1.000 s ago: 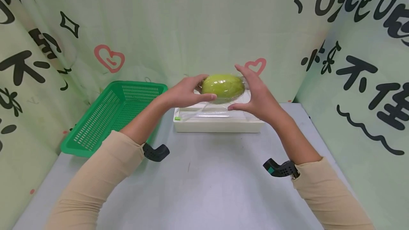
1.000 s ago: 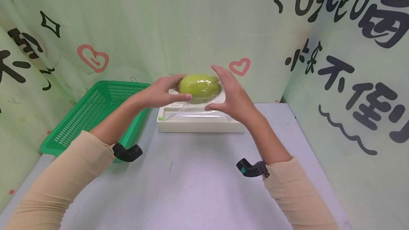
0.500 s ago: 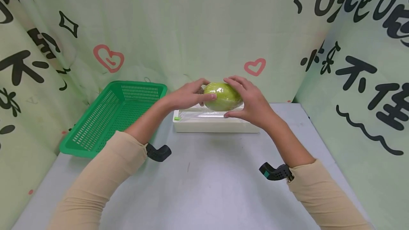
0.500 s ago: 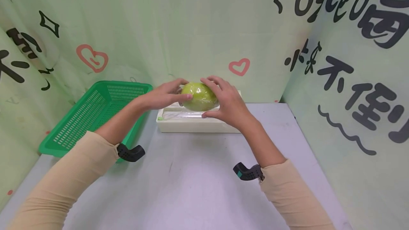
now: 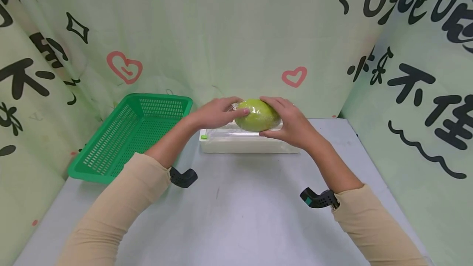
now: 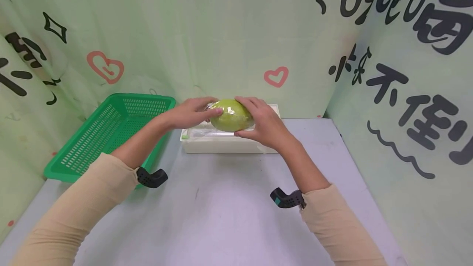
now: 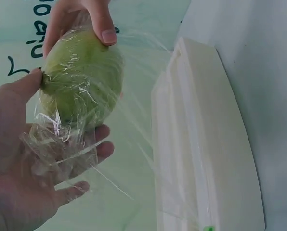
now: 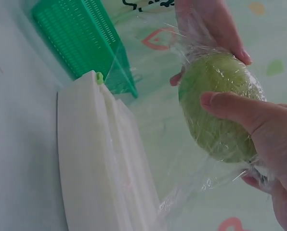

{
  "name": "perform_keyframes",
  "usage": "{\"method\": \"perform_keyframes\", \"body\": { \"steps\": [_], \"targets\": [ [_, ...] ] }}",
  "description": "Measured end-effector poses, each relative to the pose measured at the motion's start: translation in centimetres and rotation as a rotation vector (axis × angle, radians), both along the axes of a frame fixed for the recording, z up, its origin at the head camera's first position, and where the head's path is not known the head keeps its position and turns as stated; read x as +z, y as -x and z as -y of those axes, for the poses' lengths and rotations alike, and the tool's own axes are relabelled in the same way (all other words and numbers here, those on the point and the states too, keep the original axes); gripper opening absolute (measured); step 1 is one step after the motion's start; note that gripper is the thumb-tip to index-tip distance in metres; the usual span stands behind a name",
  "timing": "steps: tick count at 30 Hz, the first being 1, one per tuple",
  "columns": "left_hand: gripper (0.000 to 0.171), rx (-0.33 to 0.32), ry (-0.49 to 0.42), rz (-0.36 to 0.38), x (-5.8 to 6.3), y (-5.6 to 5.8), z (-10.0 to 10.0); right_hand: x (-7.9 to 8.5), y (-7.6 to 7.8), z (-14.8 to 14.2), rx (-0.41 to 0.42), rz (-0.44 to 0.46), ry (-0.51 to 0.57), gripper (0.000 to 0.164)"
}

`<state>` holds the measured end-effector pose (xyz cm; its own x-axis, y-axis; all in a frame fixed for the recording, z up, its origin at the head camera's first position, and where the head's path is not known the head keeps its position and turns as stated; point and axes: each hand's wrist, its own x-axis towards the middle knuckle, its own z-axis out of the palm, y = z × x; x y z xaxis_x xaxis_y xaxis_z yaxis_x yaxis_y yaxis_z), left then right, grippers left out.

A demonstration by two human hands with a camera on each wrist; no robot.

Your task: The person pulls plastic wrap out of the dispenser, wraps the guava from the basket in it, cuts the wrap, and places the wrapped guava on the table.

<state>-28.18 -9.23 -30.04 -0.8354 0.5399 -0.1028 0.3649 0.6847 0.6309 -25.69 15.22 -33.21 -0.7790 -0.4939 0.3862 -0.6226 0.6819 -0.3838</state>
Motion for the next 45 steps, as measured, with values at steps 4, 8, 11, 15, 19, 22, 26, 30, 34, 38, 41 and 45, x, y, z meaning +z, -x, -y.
{"method": "perform_keyframes", "body": {
  "steps": [4, 8, 11, 15, 19, 22, 26, 30, 34, 38, 41, 45],
  "targets": [
    [0.069, 0.054, 0.079, -0.186, 0.1, -0.6, -0.2, 0.0, 0.1, -0.2, -0.003, 0.071, 0.021, 0.088],
    [0.077, 0.051, 0.13, -0.409, -0.2, -1.5, -0.7, 0.1, 0.4, -0.4, 0.001, 0.121, 0.004, 0.088],
    [0.084, 0.002, 0.155, -0.552, -0.7, -2.0, -0.9, 0.3, 0.6, -0.5, 0.01, 0.179, -0.016, 0.088],
    [0.09, -0.04, 0.163, -0.657, -1.7, -2.4, -1.1, 0.6, 0.8, -0.5, 0.016, 0.252, -0.041, 0.088],
    [0.095, -0.06, 0.157, -0.7, -2.6, -2.5, -1.2, 0.7, 1.1, -0.5, 0.019, 0.282, -0.066, 0.087],
    [0.097, -0.06, 0.16, -0.722, -3.1, -2.5, -1.3, 0.8, 1.3, -0.5, 0.018, 0.295, -0.07, 0.087],
    [0.1, -0.049, 0.161, -0.748, -3.8, -2.4, -1.2, 0.9, 1.5, -0.5, 0.015, 0.313, -0.061, 0.089],
    [0.1, -0.045, 0.166, -0.781, -4.6, -2.2, -1.2, 0.7, 1.6, -0.5, 0.013, 0.328, -0.043, 0.088],
    [0.101, -0.028, 0.176, -0.798, -5.6, -2.0, -1.2, 0.5, 1.7, -0.5, 0.003, 0.352, -0.019, 0.085],
    [0.103, 0.0, 0.165, -0.813, -6.3, -1.9, -1.3, 0.4, 1.9, -0.4, 0.003, 0.367, -0.009, 0.083],
    [0.103, 0.017, 0.155, -0.825, -6.6, -1.8, -1.4, 0.2, 1.9, -0.5, 0.006, 0.386, -0.01, 0.083],
    [0.099, 0.028, 0.15, -0.831, -6.8, -1.8, -1.5, -0.1, 2.0, -0.5, 0.011, 0.404, -0.013, 0.083]
  ]
}}
